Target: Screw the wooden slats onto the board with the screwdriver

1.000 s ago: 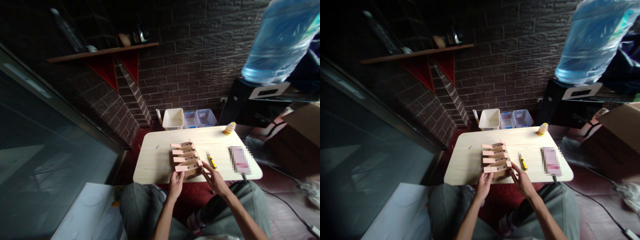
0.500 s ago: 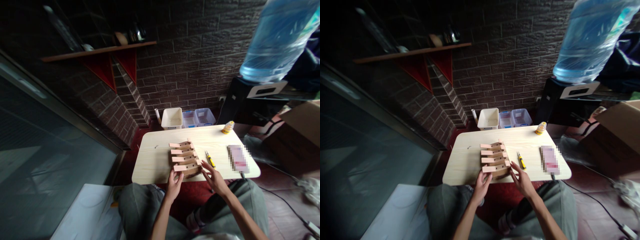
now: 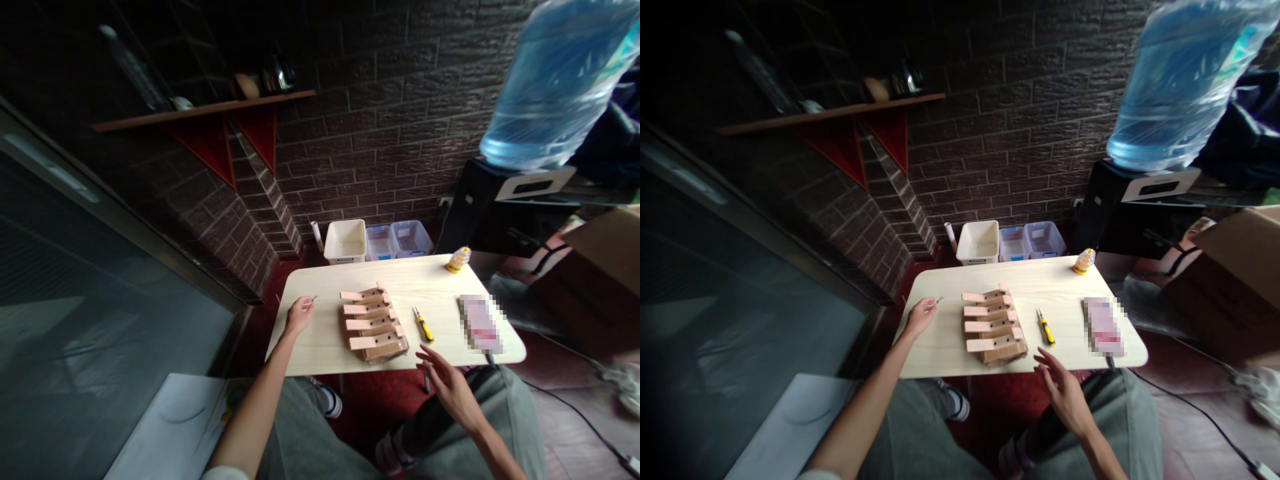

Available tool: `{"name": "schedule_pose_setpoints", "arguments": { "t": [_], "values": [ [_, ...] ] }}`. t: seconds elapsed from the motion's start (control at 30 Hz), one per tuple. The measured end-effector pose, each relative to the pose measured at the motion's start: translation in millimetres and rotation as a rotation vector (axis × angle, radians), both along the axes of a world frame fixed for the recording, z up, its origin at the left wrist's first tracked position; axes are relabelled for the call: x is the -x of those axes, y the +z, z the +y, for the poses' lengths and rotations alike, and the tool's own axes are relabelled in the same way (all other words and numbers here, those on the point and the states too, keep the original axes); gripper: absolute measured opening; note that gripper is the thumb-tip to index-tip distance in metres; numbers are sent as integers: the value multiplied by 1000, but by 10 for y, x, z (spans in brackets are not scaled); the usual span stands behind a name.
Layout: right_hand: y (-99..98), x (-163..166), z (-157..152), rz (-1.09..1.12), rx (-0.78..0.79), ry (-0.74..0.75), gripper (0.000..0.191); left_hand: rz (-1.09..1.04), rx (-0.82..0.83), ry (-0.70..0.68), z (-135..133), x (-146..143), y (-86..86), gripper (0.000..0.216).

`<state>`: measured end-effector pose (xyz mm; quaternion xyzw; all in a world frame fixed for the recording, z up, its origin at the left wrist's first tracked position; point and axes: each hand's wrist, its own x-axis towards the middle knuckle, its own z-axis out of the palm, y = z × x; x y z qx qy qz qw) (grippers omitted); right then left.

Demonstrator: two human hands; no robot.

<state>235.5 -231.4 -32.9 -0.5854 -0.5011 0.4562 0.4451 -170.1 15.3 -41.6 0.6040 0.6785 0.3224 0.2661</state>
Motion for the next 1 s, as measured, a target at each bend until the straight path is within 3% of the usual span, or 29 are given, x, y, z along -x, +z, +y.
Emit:
{"name": "schedule_pose_setpoints", "arguments": {
  "t": [0.13,0.27,0.47,0.67,0.83,1.0],
  "values": [
    [-16,-45,-111,-1,33,-3,57,90,62,56,385,69,-110,26],
    [9,-122,-183,-1,57,-37,53,194,120,68,561,36,-171,23],
    [97,-198,-153,-29,84,-75,51,365,133,60,557,-59,-208,15],
    [162,-47,2,-12,105,-15,53,486,56,-21,441,-43,-198,18],
    [252,71,90,-5,48,-41,52,369,-47,6,392,-23,-120,17],
    [264,21,91,32,44,-84,53,64,-136,35,183,-145,201,21]
  ]
}}
